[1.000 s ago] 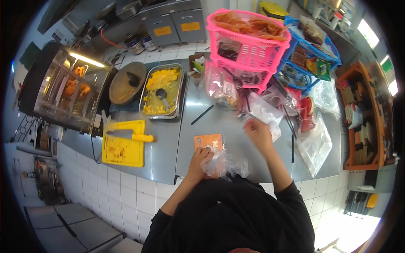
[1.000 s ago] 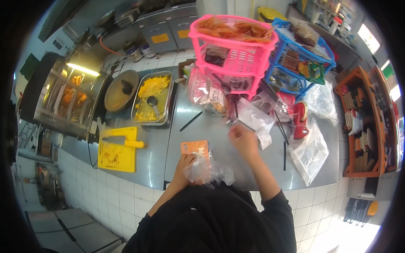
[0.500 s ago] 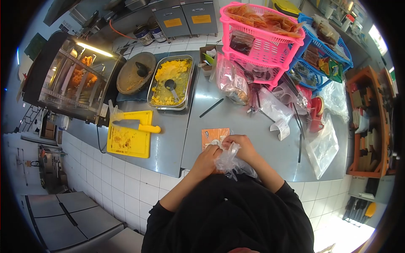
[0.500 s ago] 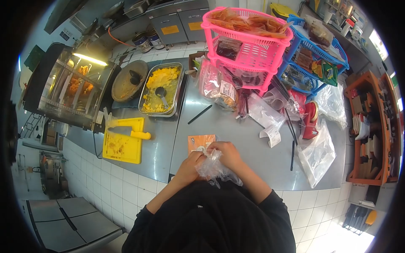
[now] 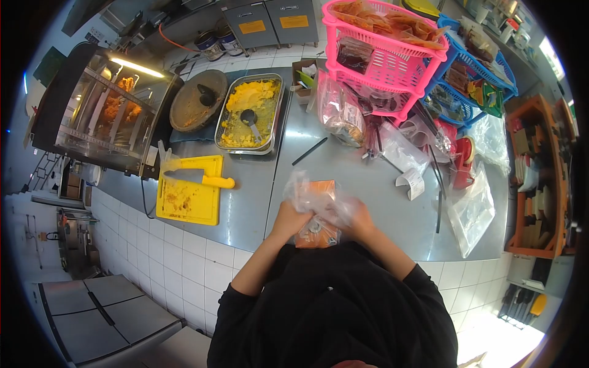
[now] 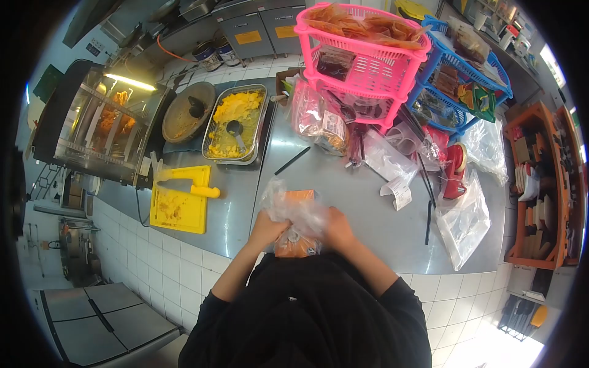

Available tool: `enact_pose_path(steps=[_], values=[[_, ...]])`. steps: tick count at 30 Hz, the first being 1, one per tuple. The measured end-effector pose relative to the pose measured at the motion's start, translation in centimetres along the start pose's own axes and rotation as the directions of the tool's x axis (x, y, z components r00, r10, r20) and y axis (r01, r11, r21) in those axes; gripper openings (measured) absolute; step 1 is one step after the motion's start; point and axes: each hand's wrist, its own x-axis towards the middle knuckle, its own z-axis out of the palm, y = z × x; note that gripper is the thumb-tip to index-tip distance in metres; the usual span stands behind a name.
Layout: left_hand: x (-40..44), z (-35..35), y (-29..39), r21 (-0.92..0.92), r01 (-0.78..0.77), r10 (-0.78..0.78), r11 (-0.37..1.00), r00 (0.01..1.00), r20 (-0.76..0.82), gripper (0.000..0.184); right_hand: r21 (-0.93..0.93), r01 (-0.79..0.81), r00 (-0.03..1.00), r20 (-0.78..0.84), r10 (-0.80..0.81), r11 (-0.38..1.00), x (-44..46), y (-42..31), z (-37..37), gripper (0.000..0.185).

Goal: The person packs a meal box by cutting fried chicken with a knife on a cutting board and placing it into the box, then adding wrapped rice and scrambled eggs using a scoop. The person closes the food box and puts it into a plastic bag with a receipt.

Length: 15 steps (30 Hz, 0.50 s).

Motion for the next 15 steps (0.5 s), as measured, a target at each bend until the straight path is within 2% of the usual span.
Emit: enact_pose_path(steps=[1,2,3,5,6,8,12,14,15], values=[[0.3,0.0,-0.3,-0.178,0.073,-0.082,0.981,0.996,-0.044,0.030,-0.068,0.015,0.999,0.040,-0.013,0.998,-0.6,-0.1,0.9,0.023],[0.6,-0.1,-0.6,-0.339,0.121,-0.129,0.933,0.992,0.000,0.029,0.014,0.103,0.995,-0.009,-0.103,0.995,1.0,-2.4,0.1,0.027],[0.8,-0.3,-0.3,-0.334,0.124,-0.130,0.934,0.992,0.006,0.029,0.016,0.098,0.995,-0.014,-0.098,0.995,1.5,-3.1,0.7,0.027],[0.8,-0.7,0.4,-0.433,0.238,-0.247,0.869,0.968,0.036,0.032,-0.071,0.204,0.979,-0.012,-0.205,0.976,1.8,-3.8,1.2,0.032],[0.7,-0.7,0.0,-0.431,0.241,-0.253,0.869,0.967,0.031,0.032,-0.063,0.207,0.978,-0.012,-0.208,0.976,2.0,-3.9,1.1,0.032],[0.9,-1.1,-0.8,-0.470,0.253,-0.259,0.846,0.965,0.053,0.041,-0.140,0.329,0.944,0.048,-0.326,0.934,2.5,-3.9,0.9,0.035],[0.6,-1.3,-0.5,-0.539,0.337,-0.321,0.772,0.938,0.127,0.049,-0.006,0.362,0.931,-0.038,-0.362,0.932,2.0,-3.5,1.7,0.042],[0.1,-1.0,-0.6,-0.595,0.340,-0.330,0.728,0.935,0.131,0.052,0.118,0.190,0.982,-0.026,-0.188,0.975,1.4,-3.3,2.0,0.035],[-0.2,-0.6,-1.0,-0.596,0.343,-0.334,0.725,0.933,0.131,0.052,0.122,0.189,0.982,-0.023,-0.187,0.974,1.2,-3.7,2.3,0.035]])
